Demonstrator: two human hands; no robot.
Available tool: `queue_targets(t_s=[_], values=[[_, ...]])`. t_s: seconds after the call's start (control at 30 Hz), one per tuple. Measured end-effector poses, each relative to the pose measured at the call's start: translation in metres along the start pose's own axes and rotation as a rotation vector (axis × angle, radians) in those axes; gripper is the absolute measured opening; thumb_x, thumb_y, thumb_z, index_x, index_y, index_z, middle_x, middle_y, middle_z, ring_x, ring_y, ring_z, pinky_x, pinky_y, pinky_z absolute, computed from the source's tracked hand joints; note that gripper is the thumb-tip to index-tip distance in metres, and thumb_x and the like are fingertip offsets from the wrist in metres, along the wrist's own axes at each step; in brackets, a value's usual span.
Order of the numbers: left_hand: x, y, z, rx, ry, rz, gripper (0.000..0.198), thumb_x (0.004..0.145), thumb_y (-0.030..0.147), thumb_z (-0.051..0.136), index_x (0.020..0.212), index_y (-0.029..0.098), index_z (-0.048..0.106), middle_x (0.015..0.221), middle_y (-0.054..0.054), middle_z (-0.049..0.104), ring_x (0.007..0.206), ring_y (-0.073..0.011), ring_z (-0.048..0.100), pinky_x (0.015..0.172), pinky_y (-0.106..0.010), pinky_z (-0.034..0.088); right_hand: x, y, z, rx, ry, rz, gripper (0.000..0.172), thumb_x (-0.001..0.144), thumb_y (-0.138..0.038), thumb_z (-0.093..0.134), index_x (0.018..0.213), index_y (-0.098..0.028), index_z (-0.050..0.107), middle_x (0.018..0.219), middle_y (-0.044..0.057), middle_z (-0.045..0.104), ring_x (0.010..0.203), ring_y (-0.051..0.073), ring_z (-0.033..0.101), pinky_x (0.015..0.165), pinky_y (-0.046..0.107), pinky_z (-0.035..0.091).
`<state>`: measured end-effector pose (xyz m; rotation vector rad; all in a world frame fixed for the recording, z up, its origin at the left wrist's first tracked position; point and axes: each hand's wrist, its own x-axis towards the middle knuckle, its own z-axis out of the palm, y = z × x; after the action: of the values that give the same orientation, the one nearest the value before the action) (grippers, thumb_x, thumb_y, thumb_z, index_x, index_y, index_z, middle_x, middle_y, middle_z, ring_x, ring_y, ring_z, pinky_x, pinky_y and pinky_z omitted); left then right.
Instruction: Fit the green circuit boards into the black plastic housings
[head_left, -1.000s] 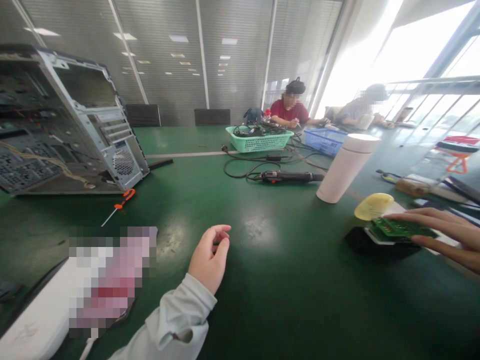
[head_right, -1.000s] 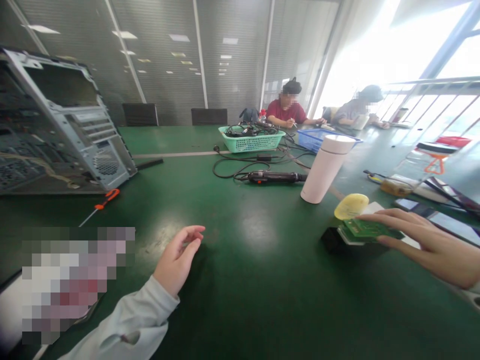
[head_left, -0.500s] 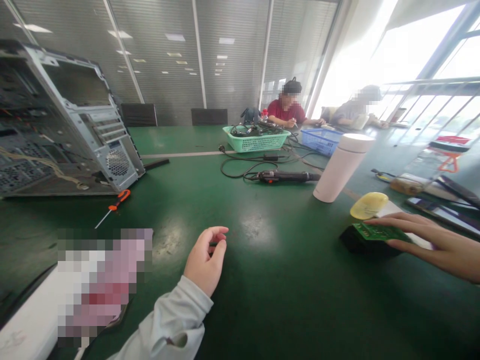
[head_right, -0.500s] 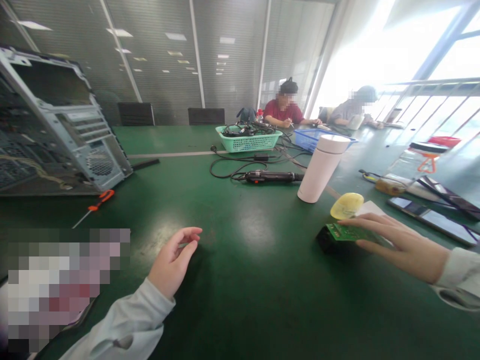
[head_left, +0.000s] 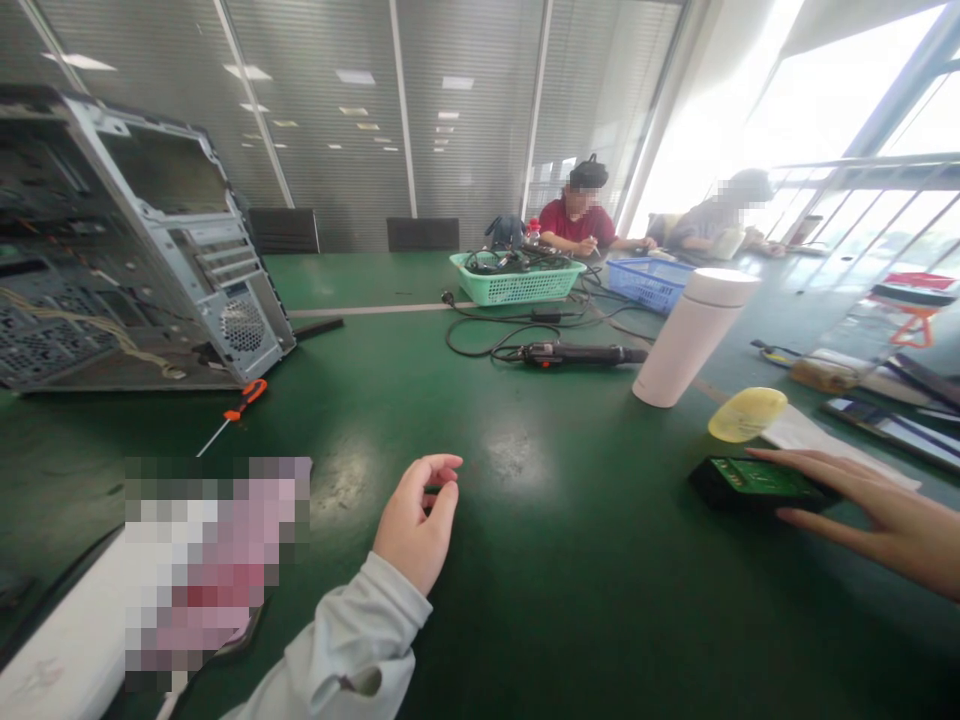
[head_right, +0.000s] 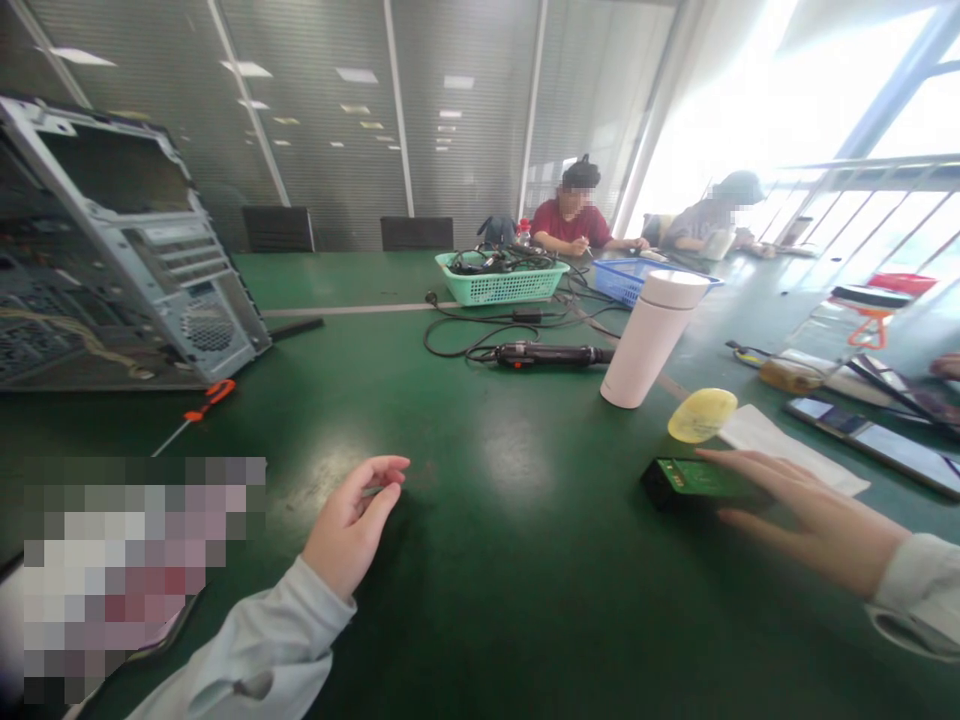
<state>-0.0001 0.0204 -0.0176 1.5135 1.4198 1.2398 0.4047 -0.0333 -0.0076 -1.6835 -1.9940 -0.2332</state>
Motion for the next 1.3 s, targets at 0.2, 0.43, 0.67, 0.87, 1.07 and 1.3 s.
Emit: queue_targets(t_s=[0.2,0.43,0.67,0.87,1.07,1.3], values=[[0.000,0.001,0.001,0.004,-0.016,0.002,0.021,0.073,0.025,0.050,0.090,0.019,0.062,0.084,-0.003,0.061,0.083,-0.0179,0.059,0.070,-0.031,0.047,0.019,-0.004,-0.005,-0.048,-0.059,-0.192,0.054,0.087,-0.069,0.035,0.116,-0.025,0.047,0.106,0.011,0.053,0.093,0.022,0.056,0.080,0.037,0.046],[-0.001,0.002,0.001,0.033,-0.039,0.018,0.023,0.074,0.024,0.049,0.092,0.017,0.062,0.085,-0.005,0.060,0.083,-0.0190,0.059,0.070,-0.031,0.047,0.053,-0.109,0.008,0.048,-0.067,-0.312,0.039,0.095,-0.047,0.036,0.123,-0.021,0.040,0.115,0.011,0.044,0.100,0.022,0.051,0.083,0.036,0.046],[0.000,-0.003,-0.001,-0.080,-0.022,-0.005,0.026,0.083,0.031,0.043,0.099,0.020,0.061,0.092,-0.004,0.065,0.088,-0.0193,0.059,0.070,-0.029,0.047,0.078,-0.202,0.046,0.301,0.016,-0.384,0.030,0.088,-0.028,0.051,0.116,-0.020,0.043,0.111,0.007,0.047,0.101,0.022,0.047,0.087,0.038,0.048],[0.001,-0.005,0.001,-0.114,0.042,-0.014,0.023,0.083,0.025,0.044,0.099,0.020,0.061,0.092,-0.003,0.067,0.085,-0.0189,0.061,0.068,-0.028,0.048,0.074,-0.217,0.064,0.308,0.114,-0.452,0.030,0.091,-0.027,0.049,0.119,-0.018,0.041,0.108,0.008,0.050,0.097,0.021,0.048,0.080,0.035,0.049],[-0.001,-0.001,-0.002,-0.097,0.070,0.048,0.024,0.084,0.027,0.044,0.096,0.019,0.065,0.097,-0.005,0.066,0.093,-0.0202,0.060,0.081,-0.032,0.048,0.068,-0.210,0.064,0.343,0.072,-0.389,0.022,0.093,-0.034,0.048,0.110,-0.020,0.048,0.102,0.005,0.051,0.086,0.017,0.052,0.071,0.029,0.046],[-0.005,0.008,-0.008,-0.099,-0.011,0.167,0.033,0.086,0.029,0.041,0.100,0.018,0.069,0.090,-0.006,0.060,0.086,-0.0190,0.057,0.078,-0.031,0.047,0.069,-0.214,0.071,1.120,-0.376,0.293,0.043,0.077,-0.058,0.055,0.077,-0.015,0.046,0.066,0.000,0.048,0.060,0.011,0.048,0.055,0.022,0.038]])
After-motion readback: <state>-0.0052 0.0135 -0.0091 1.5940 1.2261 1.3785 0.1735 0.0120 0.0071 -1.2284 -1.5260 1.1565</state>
